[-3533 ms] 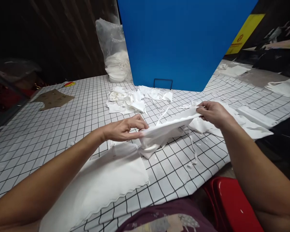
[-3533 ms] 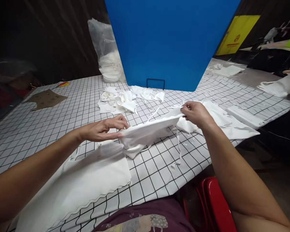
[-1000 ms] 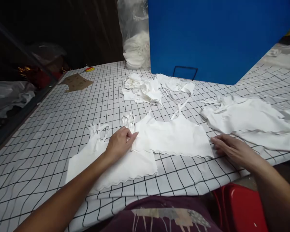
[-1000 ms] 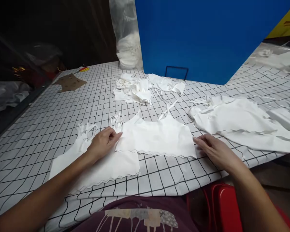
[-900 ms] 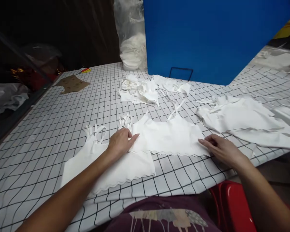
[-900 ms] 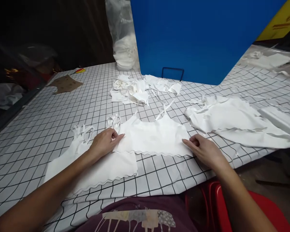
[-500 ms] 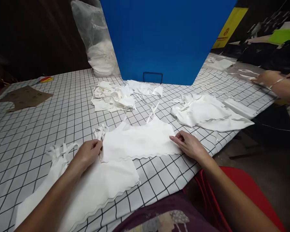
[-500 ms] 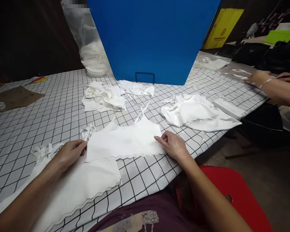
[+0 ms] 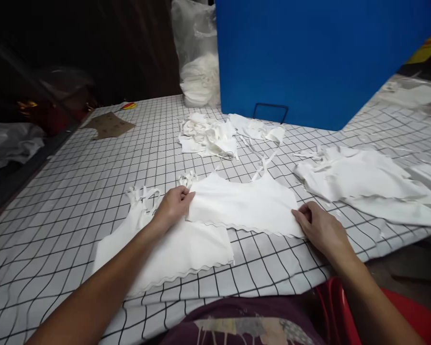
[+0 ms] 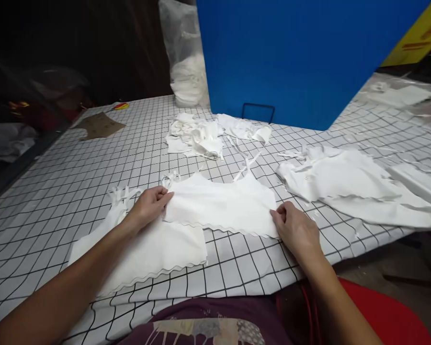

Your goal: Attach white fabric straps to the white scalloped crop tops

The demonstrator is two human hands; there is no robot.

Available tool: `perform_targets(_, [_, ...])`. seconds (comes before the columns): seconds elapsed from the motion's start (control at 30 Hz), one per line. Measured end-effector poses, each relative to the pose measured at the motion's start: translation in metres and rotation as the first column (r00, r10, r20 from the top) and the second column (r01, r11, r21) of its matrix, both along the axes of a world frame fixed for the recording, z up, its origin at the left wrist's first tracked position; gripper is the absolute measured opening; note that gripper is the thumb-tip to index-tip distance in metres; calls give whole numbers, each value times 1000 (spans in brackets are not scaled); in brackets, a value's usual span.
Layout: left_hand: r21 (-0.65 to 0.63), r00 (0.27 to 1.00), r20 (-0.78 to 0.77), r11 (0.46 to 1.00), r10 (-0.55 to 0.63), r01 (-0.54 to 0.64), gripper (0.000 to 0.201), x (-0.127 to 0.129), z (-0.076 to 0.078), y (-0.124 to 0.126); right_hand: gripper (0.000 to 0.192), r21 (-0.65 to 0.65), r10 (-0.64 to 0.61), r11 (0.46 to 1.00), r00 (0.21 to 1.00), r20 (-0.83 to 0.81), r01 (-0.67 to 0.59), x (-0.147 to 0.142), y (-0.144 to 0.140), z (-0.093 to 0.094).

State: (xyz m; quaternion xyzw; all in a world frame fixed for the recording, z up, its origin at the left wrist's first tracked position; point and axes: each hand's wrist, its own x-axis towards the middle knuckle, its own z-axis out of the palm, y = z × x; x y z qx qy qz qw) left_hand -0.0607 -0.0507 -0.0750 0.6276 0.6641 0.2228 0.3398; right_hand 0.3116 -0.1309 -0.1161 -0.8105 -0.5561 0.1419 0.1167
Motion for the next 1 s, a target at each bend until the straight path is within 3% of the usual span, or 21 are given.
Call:
perform_targets(0.1, [33, 995, -100, 999, -2, 5, 26, 3, 1, -4, 30, -18, 31, 999, 999, 23, -30, 1, 0, -4])
perform_targets(0.17, [27, 965, -260, 999, -28, 36, 20, 1, 2, -5, 29, 4, 50, 999, 997, 63, -50, -1, -2, -4])
perform_targets(0.27, [166, 819, -574, 978, -8, 125, 20, 0, 1, -4, 26, 22, 97, 995, 992, 86, -99, -3, -4, 1])
perform_targets(0.37, [335, 728, -682, 856, -69, 394, 16, 18, -1, 3, 23, 43, 136, 990, 989, 52, -138, -1, 7, 18])
perform_targets(0.47, [346, 691, -640, 678, -335, 649, 15, 71, -5, 11, 25, 139, 140, 979, 988, 60, -147, 1, 41, 42])
perform_targets(0.57, [351, 629, -558, 532, -542, 770, 14, 139, -14, 21, 27, 141, 176, 976, 982, -73, -164, -4, 95, 56])
perform_targets(0.63, [373, 610, -530, 484, -589, 792, 19, 177, -25, 28, 27, 92, 168, 984, 973, -160, -154, -12, 132, 54])
perform_targets(0.73, [414, 639, -463, 488, -614, 768, 30, 206, -47, 40, 30, 41, 148, 989, 967, -207, -142, -25, 174, 38])
perform_targets(0.87, [441, 671, -393, 511, -629, 738, 44, 209, -70, 49, 29, 10, 155, 987, 945, -289, -158, -33, 194, 23])
perform_targets(0.93, [433, 662, -395, 506, -637, 746, 46, 207, -73, 50, 28, -1, 173, 983, 921, -348, -185, -30, 188, 30])
perform_targets(1.0, [412, 649, -399, 505, -648, 758, 49, 207, -73, 50, 29, 31, 228, 971, 881, -415, -237, -23, 170, 49])
